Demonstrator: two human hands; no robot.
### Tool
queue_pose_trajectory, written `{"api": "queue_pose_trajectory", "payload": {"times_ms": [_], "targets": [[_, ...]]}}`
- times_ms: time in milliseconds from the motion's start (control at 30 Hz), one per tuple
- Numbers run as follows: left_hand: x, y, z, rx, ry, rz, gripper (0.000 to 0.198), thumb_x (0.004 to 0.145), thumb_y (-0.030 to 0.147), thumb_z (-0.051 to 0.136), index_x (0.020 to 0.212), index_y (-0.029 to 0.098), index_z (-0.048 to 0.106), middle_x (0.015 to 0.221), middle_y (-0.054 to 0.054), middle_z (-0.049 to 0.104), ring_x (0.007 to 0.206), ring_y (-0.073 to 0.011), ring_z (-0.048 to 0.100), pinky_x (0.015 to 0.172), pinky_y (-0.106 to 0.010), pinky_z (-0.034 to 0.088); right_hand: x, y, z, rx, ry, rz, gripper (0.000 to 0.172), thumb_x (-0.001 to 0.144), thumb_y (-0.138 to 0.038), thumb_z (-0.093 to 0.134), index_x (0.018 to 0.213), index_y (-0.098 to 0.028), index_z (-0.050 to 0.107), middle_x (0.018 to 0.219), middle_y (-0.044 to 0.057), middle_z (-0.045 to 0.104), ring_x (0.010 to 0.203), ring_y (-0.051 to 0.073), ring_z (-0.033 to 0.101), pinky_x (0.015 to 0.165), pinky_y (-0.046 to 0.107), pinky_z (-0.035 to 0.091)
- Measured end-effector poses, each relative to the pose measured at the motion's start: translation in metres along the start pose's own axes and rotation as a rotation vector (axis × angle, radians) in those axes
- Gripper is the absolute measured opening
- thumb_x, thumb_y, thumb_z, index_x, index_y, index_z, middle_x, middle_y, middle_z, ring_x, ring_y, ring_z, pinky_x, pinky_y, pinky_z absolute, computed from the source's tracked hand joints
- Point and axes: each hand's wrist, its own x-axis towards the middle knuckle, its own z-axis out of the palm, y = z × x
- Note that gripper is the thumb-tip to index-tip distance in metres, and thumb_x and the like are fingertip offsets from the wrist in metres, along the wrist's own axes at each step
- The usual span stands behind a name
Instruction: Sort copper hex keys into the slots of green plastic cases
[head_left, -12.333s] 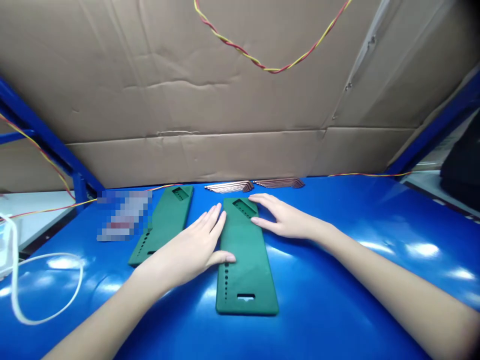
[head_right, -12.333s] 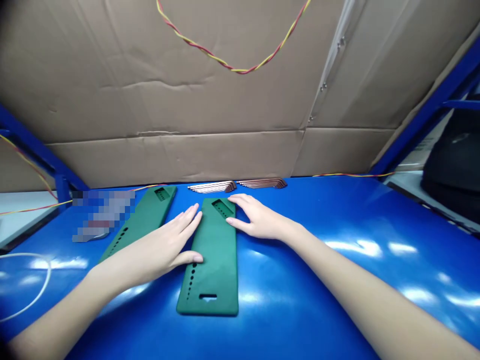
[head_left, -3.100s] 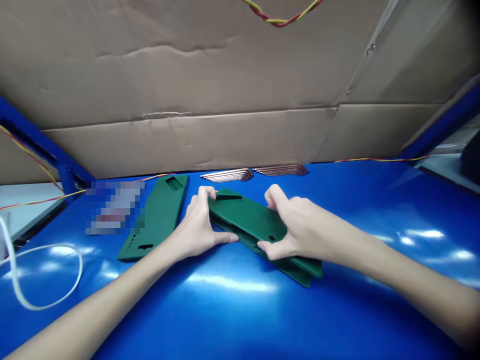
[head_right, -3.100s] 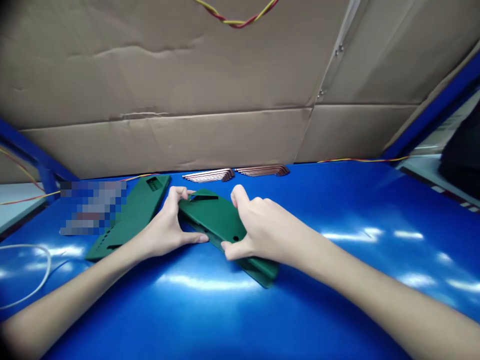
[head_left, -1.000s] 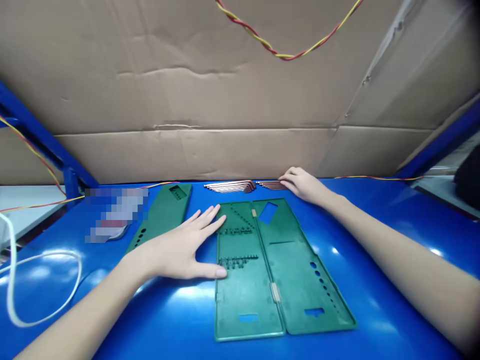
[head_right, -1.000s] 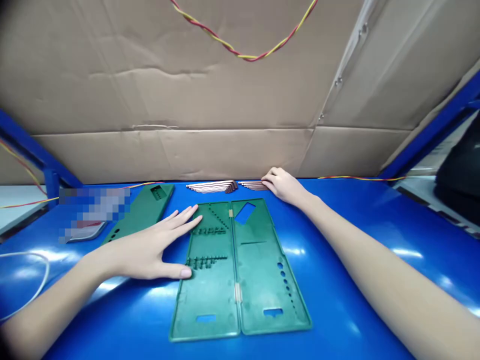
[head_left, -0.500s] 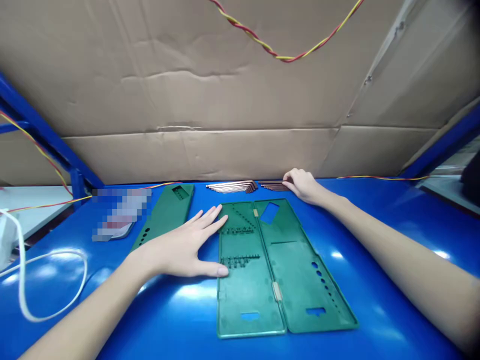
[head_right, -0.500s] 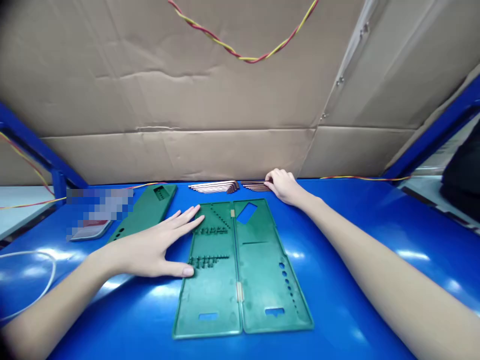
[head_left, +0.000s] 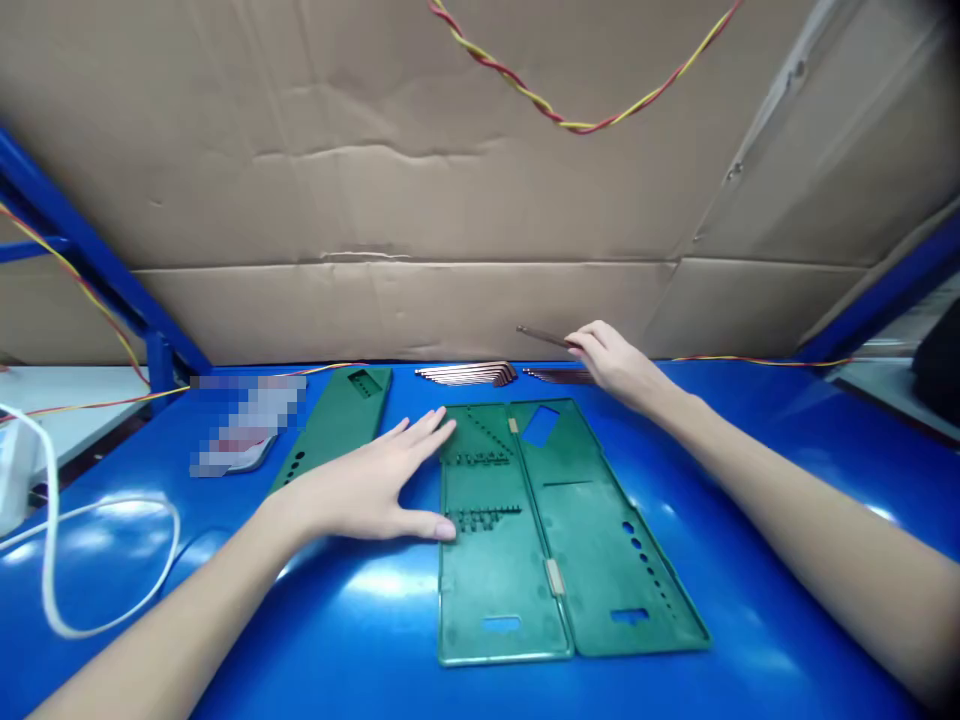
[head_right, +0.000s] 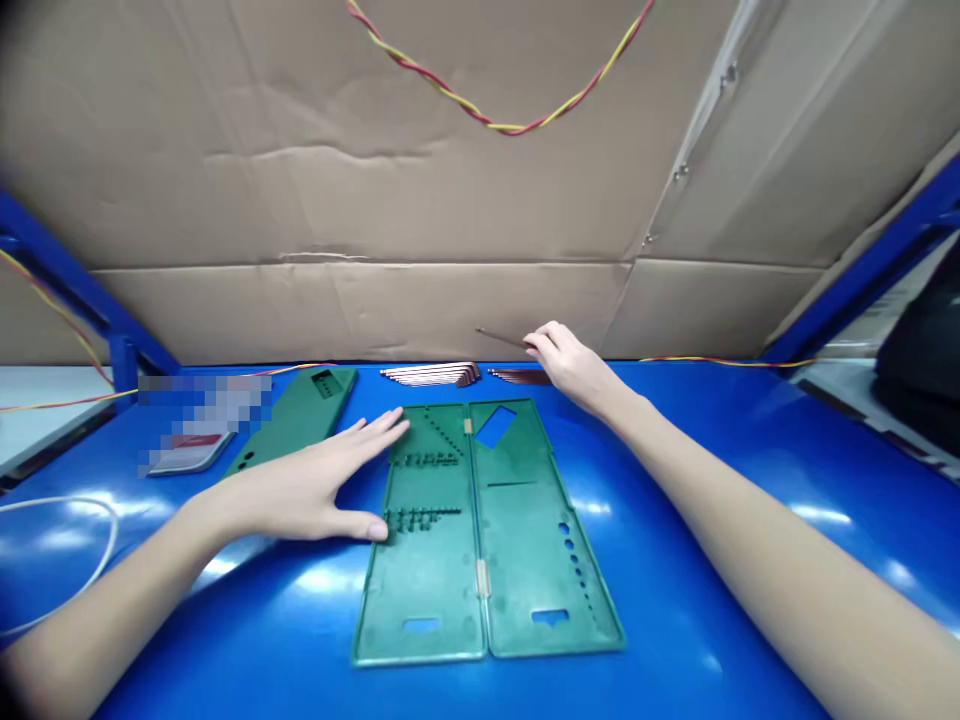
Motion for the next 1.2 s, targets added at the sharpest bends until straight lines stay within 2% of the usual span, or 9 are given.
{"api": "queue_pose_trajectory", "payload": {"times_ms": [100, 267, 367, 433, 567, 733, 867, 1000, 1200], "targets": [[0.003, 0.001, -0.003, -0.032, 0.198, -0.042, 0.096, 0.095, 0.077, 0.048, 0.165, 0.025, 0.009, 0.168, -0.007, 0.019, 0.152, -0.0328, 0.028, 0.12, -0.046, 0.03, 0.013, -0.023, -0.024, 0.087, -0.074, 0.038, 0.037, 0.107, -0.035, 0.034, 0.125, -0.018, 0.061, 0.116, 0.015, 0.061, 0.087, 0.023, 0.064, 0.074, 0.035, 0.054], [0.006, 0.007, -0.008, -0.058, 0.521, -0.01, 0.068, 0.099, 0.065, 0.053, 0.152, 0.023, 0.045, 0.147, -0.008, 0.058, 0.129, -0.03, 0.059, 0.104, -0.039, 0.046, 0.034, -0.083, -0.053, 0.509, -0.309, -0.173, 0.03, 0.105, -0.034, 0.044, 0.12, -0.022, 0.068, 0.111, 0.01, 0.065, 0.097, 0.021, 0.065, 0.085, 0.033, 0.052], [0.005, 0.012, -0.008, -0.021, 0.478, 0.073, 0.038, 0.101, 0.057, 0.057, 0.115, 0.024, 0.069, 0.109, -0.003, 0.076, 0.096, -0.0245, 0.071, 0.083, -0.032, 0.05, 0.039, -0.117, -0.056, 0.674, -0.423, -0.222, 0.027, 0.103, -0.034, 0.051, 0.111, -0.022, 0.074, 0.102, 0.008, 0.069, 0.088, 0.019, 0.066, 0.079, 0.031, 0.051], [0.003, 0.014, -0.007, 0.052, 0.417, 0.105, 0.033, 0.104, 0.05, 0.054, 0.095, 0.024, 0.071, 0.088, -0.001, 0.075, 0.079, -0.0215, 0.069, 0.07, -0.03, 0.046, 0.039, -0.131, -0.053, 0.731, -0.448, -0.155, 0.024, 0.1, -0.036, 0.058, 0.107, -0.021, 0.075, 0.098, 0.007, 0.072, 0.084, 0.018, 0.066, 0.075, 0.03, 0.05], [-0.002, 0.017, -0.008, 0.196, 0.414, 0.12, 0.034, 0.106, 0.044, 0.05, 0.088, 0.023, 0.07, 0.081, 0.0, 0.072, 0.073, -0.0207, 0.066, 0.064, -0.03, 0.039, 0.032, -0.137, -0.045, 0.865, -0.44, 0.147, 0.033, 0.087, -0.048, 0.073, 0.1, -0.018, 0.076, 0.085, 0.004, 0.074, 0.066, 0.014, 0.062, 0.057, 0.025, 0.044], [-0.006, 0.019, -0.013, 0.308, 0.438, 0.062, 0.04, 0.107, 0.043, 0.047, 0.08, 0.023, 0.067, 0.074, -0.002, 0.07, 0.069, -0.0224, 0.065, 0.061, -0.031, 0.034, 0.025, -0.119, -0.043, 1.013, -0.637, 0.436, 0.039, 0.088, -0.055, 0.068, 0.085, -0.016, 0.073, 0.071, 0.004, 0.072, 0.05, 0.011, 0.057, 0.047, 0.024, 0.045], [-0.008, 0.021, -0.016, 0.333, 0.44, -0.027, 0.043, 0.105, 0.046, 0.046, 0.073, 0.024, 0.065, 0.067, -0.002, 0.069, 0.062, -0.0224, 0.063, 0.057, -0.03, 0.029, 0.023, -0.117, -0.031, 1.164, -0.417, 0.731, 0.036, 0.087, -0.051, 0.071, 0.085, -0.015, 0.071, 0.076, 0.006, 0.073, 0.05, 0.009, 0.056, 0.047, 0.022, 0.049], [-0.009, 0.031, -0.015, 0.323, 0.425, -0.079, 0.048, 0.103, 0.046, 0.046, 0.064, 0.024, 0.064, 0.058, -0.002, 0.066, 0.055, -0.0211, 0.061, 0.054, -0.03, 0.025, 0.026, -0.131, -0.013, 1.371, -0.177, 0.965, 0.024, 0.085, -0.035, 0.077, 0.095, -0.013, 0.072, 0.095, 0.012, 0.077, 0.07, 0.014, 0.07, 0.068, 0.027, 0.062], [-0.007, 0.053, -0.002, 0.273, 0.276, -0.068, 0.049, 0.098, 0.038, 0.046, 0.052, 0.024, 0.059, 0.049, -0.002, 0.058, 0.049, -0.0198, 0.059, 0.052, -0.03, 0.026, 0.028, -0.149, 0.006, 1.109, -0.205, 0.645, 0.02, 0.096, -0.027, 0.059, 0.108, -0.015, 0.071, 0.092, 0.009, 0.077, 0.067, 0.017, 0.072, 0.063, 0.031, 0.061]]}}
